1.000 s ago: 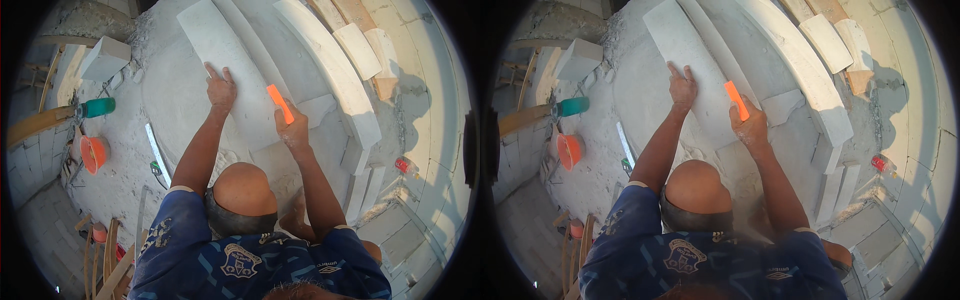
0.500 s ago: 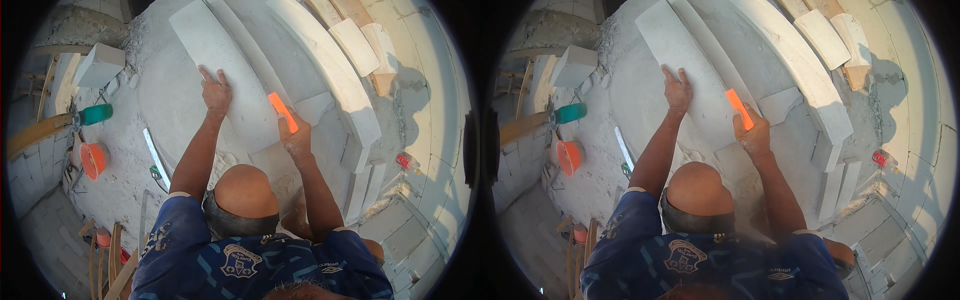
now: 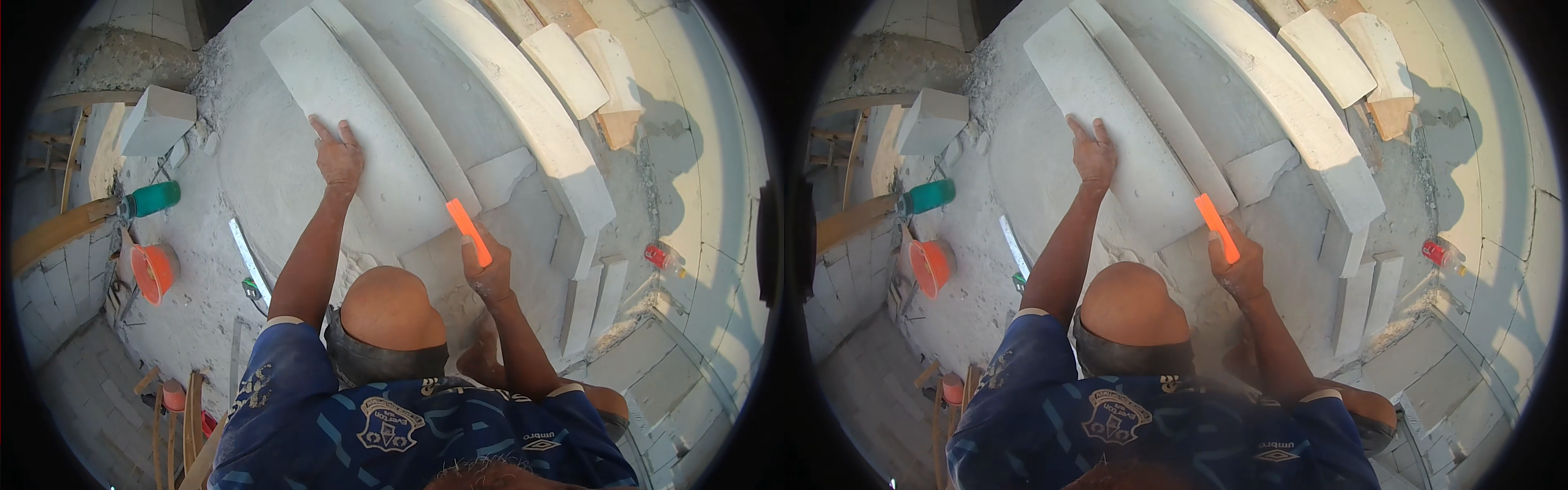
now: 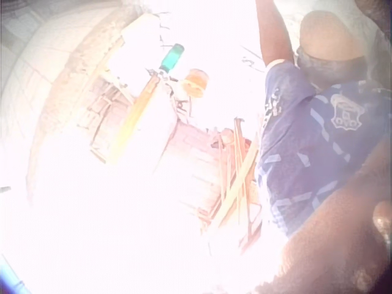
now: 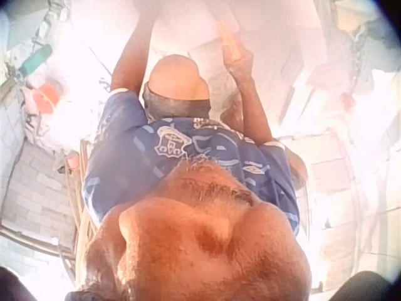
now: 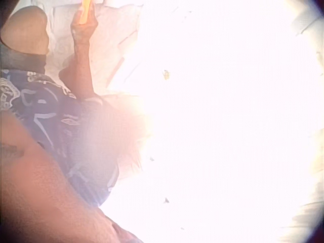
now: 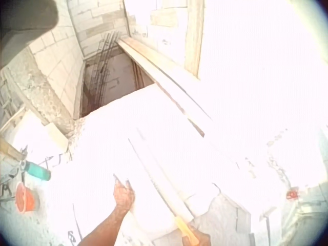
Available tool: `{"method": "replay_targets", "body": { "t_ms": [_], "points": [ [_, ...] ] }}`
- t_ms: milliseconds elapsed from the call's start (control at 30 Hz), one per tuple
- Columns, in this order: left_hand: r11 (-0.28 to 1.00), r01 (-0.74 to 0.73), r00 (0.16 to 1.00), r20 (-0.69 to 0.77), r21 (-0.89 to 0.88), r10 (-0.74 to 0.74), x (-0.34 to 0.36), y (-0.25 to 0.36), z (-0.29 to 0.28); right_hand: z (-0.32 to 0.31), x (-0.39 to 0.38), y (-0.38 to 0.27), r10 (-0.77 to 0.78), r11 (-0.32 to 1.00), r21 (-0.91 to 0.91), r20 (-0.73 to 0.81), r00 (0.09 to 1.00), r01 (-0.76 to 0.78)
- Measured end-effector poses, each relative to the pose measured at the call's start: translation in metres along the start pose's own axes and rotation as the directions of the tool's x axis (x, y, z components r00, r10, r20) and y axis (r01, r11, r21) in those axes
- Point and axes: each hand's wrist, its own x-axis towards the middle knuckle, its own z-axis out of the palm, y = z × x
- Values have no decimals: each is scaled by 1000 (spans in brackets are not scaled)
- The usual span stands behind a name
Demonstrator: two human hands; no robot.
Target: The person saws a lightweight concrete block with a hand saw, then rotates the block and continues sawing to separate a piece.
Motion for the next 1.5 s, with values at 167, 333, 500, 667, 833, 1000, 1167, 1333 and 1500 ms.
{"method": "replay_targets", "body": {
  "t_ms": [167,333,500,667,833,1000,1167,1333,1500],
  "points": [
    [1000,-27,999,17,-2,27,-2,-2,1,3,4,-2,-51,999,7,-43,998,51],
    [999,-12,1000,-15,-36,12,-5,1,-1,19,45,-21,98,991,92,48,994,-102],
    [1000,-22,999,30,16,22,-2,2,-6,49,88,-39,24,998,49,66,998,-27],
    [999,-8,1000,19,-31,9,0,1,-5,29,52,-28,3,999,39,28,1000,-4],
    [999,22,999,42,-36,-20,0,4,-6,59,116,-48,-11,999,-31,95,995,14],
    [1000,5,999,43,-12,-5,-1,7,-9,60,112,-52,29,1000,-6,67,997,-29],
    [998,41,998,52,-44,-39,-1,8,-9,38,66,-29,-86,996,29,6,996,85],
    [1000,15,999,38,-24,-14,-1,8,-10,67,136,-49,7,999,35,86,996,-10],
    [1000,18,997,70,-8,-18,-1,8,-9,60,113,-47,60,998,25,70,996,-62]
  ]
}}
